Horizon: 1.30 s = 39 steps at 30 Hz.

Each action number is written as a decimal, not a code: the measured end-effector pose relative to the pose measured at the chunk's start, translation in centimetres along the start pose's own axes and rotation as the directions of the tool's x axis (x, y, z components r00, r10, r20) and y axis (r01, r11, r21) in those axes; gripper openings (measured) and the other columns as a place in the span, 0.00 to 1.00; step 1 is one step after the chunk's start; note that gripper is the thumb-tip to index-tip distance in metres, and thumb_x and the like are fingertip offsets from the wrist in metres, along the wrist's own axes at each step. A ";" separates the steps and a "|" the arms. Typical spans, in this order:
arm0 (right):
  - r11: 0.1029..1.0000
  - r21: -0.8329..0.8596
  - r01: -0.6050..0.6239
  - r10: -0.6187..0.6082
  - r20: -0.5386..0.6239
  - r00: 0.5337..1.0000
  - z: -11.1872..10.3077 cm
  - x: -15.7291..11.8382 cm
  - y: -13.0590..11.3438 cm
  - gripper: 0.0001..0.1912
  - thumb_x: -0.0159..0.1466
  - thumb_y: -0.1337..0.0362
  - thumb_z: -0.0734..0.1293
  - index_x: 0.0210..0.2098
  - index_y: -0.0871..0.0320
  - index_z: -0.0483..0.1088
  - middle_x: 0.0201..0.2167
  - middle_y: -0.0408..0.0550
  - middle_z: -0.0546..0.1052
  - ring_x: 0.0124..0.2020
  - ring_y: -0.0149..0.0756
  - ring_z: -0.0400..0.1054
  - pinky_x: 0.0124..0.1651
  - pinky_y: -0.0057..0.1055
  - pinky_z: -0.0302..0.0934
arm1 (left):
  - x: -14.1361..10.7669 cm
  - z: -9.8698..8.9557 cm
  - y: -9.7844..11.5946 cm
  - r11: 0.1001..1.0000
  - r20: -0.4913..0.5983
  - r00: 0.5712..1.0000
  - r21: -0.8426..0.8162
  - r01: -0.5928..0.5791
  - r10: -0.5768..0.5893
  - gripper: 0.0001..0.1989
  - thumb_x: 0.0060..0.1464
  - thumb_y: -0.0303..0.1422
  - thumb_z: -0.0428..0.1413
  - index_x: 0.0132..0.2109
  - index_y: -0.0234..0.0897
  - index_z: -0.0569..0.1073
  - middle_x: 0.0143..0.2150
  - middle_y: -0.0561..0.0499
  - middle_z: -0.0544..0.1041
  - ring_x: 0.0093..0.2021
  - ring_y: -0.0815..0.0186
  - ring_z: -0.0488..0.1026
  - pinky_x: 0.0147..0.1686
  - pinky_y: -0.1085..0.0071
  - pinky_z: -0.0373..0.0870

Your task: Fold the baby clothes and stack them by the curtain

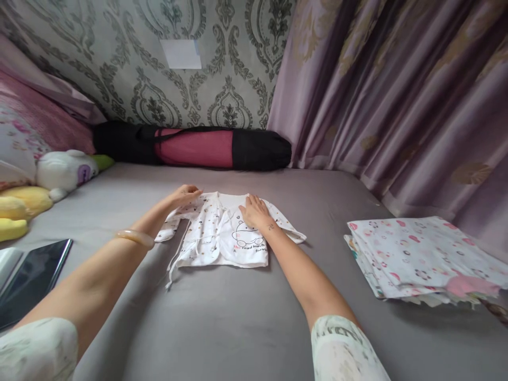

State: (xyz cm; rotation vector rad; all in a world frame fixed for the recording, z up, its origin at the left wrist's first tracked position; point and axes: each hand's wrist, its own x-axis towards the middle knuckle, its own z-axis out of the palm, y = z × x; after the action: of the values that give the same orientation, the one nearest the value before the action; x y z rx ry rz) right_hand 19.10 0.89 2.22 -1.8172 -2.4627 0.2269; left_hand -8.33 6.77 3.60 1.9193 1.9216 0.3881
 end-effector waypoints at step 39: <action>0.925 -0.370 -0.090 0.013 -0.206 0.978 -5.4 -11.5 9.8 0.19 0.70 0.72 0.50 0.50 0.59 0.69 0.50 0.59 0.70 0.51 0.47 0.60 0.51 0.38 0.51 | -3.4 14.0 14.3 0.787 -0.138 0.790 -0.085 -0.611 0.598 0.18 0.61 0.28 0.43 0.52 0.34 0.71 0.52 0.40 0.74 0.54 0.59 0.70 0.57 0.63 0.66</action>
State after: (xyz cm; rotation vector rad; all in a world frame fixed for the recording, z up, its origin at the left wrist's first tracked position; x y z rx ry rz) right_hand 32.52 -6.87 6.28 -1.9259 -2.4421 -0.4418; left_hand 10.79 2.55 -1.87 2.4357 1.2365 0.7833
